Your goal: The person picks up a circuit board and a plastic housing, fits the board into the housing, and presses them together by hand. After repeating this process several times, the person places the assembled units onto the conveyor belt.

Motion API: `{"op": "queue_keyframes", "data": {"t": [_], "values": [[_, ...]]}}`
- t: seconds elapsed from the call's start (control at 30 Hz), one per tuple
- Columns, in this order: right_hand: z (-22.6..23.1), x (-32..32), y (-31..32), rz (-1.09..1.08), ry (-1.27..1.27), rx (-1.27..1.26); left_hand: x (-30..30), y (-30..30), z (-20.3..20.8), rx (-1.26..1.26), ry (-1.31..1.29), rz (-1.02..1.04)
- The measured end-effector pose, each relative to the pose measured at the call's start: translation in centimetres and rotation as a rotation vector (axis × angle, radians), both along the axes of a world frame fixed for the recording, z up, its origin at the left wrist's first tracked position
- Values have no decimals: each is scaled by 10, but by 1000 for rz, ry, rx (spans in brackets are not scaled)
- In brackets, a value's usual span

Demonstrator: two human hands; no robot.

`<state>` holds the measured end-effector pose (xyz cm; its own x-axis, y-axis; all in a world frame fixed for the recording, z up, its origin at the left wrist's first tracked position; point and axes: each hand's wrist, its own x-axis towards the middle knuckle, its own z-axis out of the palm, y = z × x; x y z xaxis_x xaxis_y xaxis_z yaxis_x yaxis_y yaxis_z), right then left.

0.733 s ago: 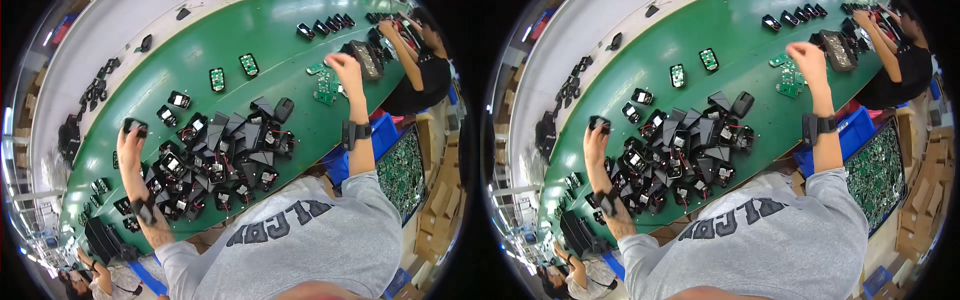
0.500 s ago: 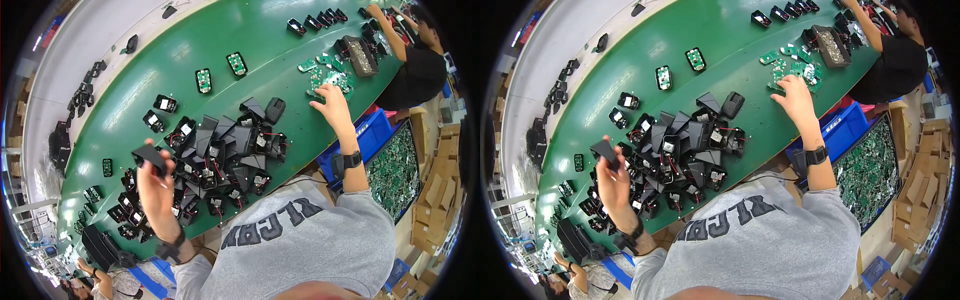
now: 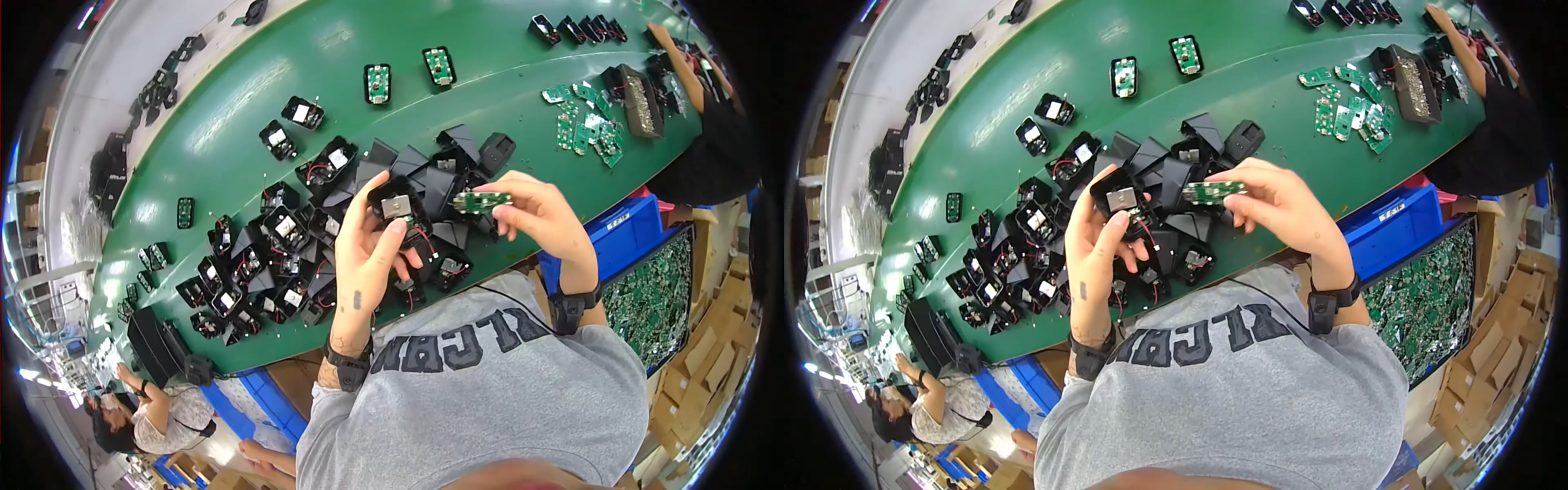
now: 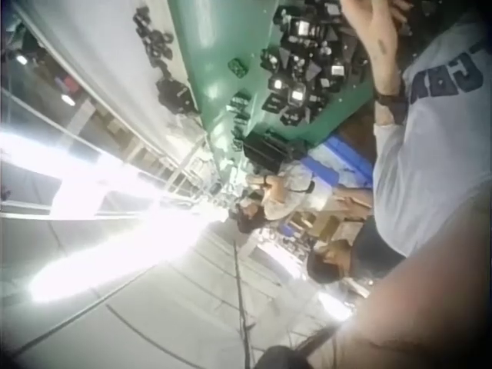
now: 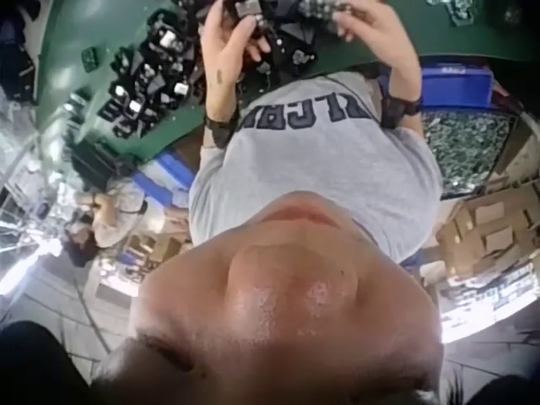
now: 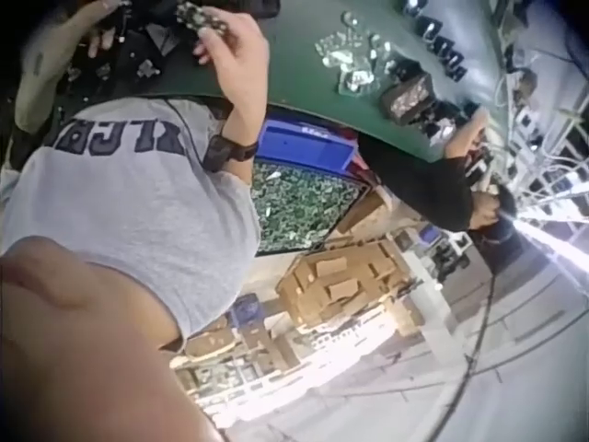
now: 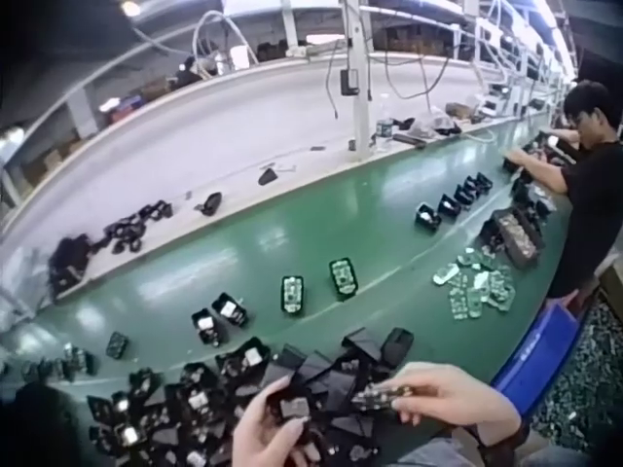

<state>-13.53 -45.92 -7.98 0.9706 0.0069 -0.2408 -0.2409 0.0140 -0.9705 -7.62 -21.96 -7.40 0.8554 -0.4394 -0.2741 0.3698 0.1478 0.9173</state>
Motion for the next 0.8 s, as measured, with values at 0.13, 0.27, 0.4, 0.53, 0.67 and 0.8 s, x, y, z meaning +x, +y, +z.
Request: {"op": "queue_keyframes", "data": {"t": [0.13, 0.27, 0.4, 0.53, 0.67, 0.8], "values": [[6, 2, 13, 2, -22, 34, 1, 2, -1, 0, 9, -2], [-7, 2, 17, 36, -324, 26, -1, 1, -6, -32, 29, -16], [-7, 3, 21, 138, -501, -73, -2, -1, -8, -38, 34, -21], [-4, 5, 27, 111, -533, -134, -2, -2, -7, -23, 35, -45], [-5, 7, 27, 73, -542, -156, -4, -4, -6, -25, 51, -54], [-5, 7, 26, 49, -362, -95, -6, -4, -7, -9, 33, -81]]}}
